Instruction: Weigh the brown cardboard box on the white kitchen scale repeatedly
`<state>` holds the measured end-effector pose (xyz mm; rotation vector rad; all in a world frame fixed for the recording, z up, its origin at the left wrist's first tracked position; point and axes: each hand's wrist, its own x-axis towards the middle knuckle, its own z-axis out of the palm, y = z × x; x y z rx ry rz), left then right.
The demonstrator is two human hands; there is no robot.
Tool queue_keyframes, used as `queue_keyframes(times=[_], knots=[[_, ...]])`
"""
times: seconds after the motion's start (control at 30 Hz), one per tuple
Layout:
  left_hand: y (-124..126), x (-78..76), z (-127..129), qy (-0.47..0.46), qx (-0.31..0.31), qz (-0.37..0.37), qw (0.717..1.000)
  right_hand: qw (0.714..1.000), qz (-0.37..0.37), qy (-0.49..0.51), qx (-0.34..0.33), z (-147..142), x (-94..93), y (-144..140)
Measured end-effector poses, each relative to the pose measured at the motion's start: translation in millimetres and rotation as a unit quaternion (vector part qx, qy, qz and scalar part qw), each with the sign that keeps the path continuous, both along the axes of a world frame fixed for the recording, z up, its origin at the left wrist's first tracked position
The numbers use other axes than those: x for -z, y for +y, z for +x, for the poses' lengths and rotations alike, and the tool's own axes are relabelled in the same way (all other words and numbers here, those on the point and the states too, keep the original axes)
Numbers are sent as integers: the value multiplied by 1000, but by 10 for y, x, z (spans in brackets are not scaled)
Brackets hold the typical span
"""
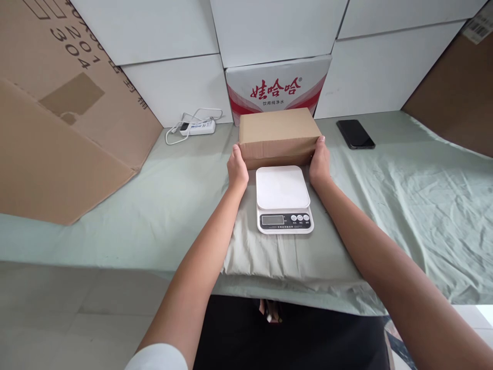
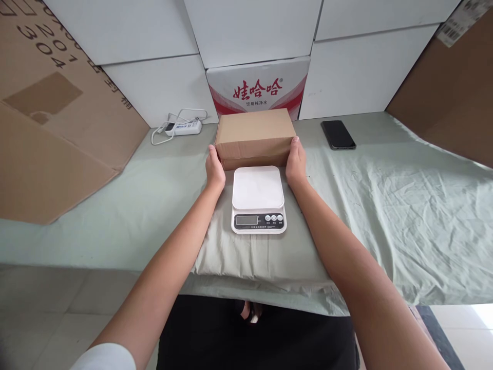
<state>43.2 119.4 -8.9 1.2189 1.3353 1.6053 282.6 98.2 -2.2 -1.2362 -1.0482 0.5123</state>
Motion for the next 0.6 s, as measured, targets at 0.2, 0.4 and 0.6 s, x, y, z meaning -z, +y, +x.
queue_keyframes(times=[0.2,0.4,0.6], knots=[[37,4,-32,5,3,0,1000,1000,1,27,-17,-5,10,10],[75,42,-27,-11,5,-1,1000,999,2,37,-23,11,49,34],[131,130,-69,-4,26,19,999,999,6,42,-29,13,60,40]])
